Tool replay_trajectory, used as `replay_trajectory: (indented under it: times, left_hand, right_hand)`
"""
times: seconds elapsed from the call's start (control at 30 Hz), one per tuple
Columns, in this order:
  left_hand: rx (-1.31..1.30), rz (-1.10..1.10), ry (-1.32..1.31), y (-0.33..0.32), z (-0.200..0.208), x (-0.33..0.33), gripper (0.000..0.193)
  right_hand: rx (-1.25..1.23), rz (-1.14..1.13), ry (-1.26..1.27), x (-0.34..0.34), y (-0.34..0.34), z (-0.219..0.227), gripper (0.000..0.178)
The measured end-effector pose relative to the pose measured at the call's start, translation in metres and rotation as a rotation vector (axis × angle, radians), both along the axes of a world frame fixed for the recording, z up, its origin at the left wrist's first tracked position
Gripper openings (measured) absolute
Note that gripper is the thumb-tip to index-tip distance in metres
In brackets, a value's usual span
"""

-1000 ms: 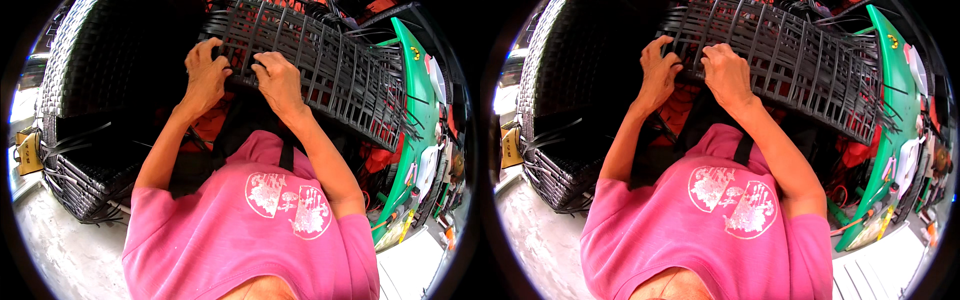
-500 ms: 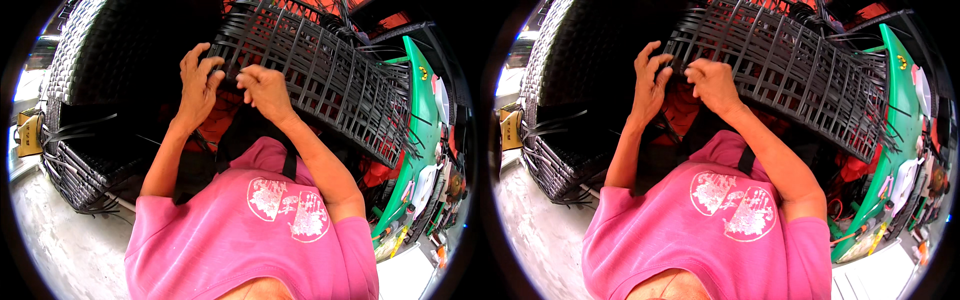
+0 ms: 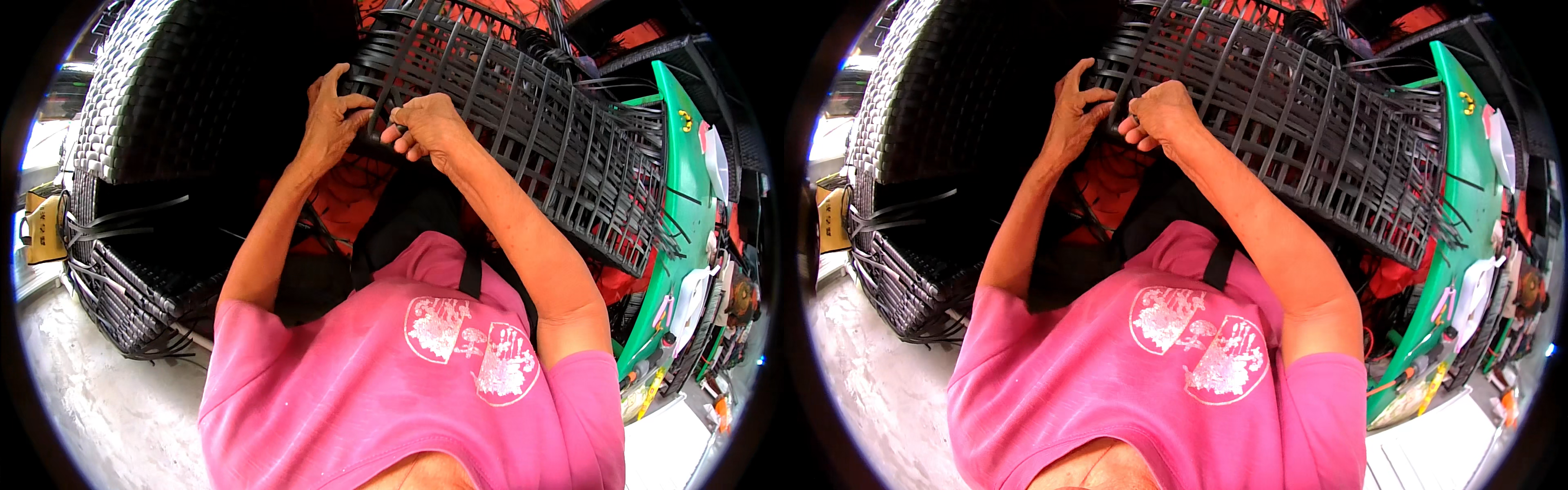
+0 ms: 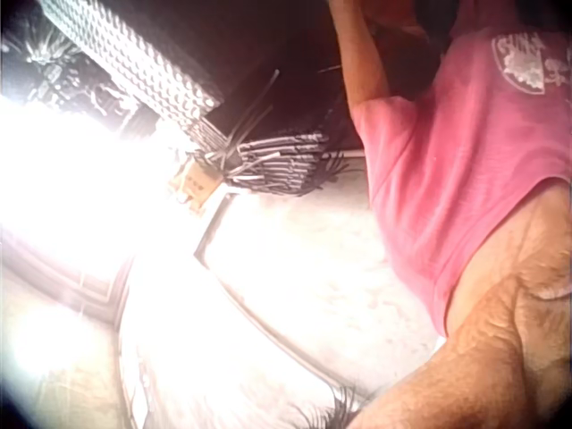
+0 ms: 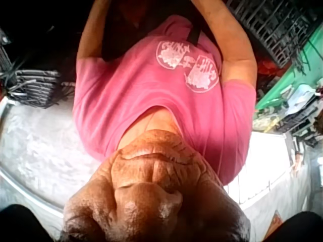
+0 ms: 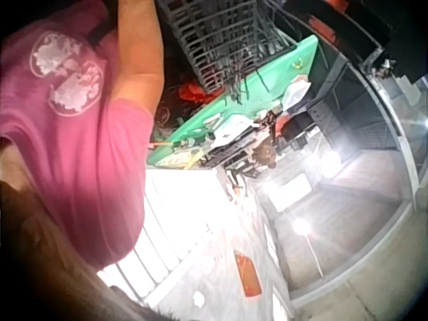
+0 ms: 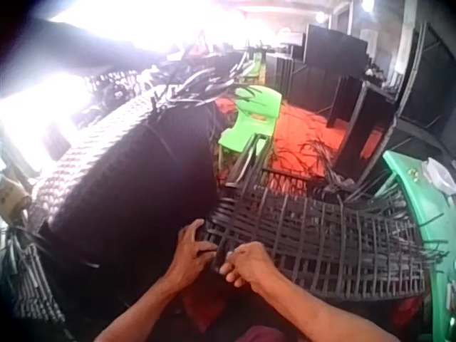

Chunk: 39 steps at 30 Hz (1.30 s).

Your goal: The person weaves black flexible strips through a dark plastic or bamboo furniture frame, pulling the strips tight and positioning them along the edges.

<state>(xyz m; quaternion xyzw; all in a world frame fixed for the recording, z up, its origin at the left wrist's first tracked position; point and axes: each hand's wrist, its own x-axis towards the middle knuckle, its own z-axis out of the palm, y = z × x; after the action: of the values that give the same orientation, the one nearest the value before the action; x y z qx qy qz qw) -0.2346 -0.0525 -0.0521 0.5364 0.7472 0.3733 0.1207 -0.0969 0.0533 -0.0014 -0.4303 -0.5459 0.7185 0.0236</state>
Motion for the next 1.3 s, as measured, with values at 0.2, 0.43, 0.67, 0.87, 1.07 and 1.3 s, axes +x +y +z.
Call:
replay_trajectory:
  times: [0.2,0.43,0.67,0.87,1.07,1.3]
  left_hand:
    - [0.045,-0.014,0.004,-0.006,0.004,-0.001,0.036]
    - [-0.063,-0.076,-0.025,0.005,0.019,-0.002,0.039]
    - [-0.094,-0.19,-0.098,0.008,0.02,-0.01,0.038]
    - [-0.137,-0.286,-0.118,0.011,0.021,-0.019,0.029]
    - [-0.181,-0.373,-0.264,0.013,0.029,-0.03,0.014]
    - [-0.135,-0.358,-0.306,0.012,0.028,-0.032,0.01]
  right_hand:
    - [0.071,0.253,-0.09,-0.012,0.009,0.01,0.015]
    - [0.015,0.277,-0.128,-0.012,0.026,0.011,0.014]
    - [0.025,0.301,-0.118,-0.014,0.026,0.008,0.012]
    - [0.17,0.393,-0.147,-0.017,0.024,0.012,0.014]
    - [0.202,0.333,-0.053,-0.013,0.022,-0.005,0.017]
    - [0.169,0.299,0.022,-0.005,0.023,-0.01,0.01]
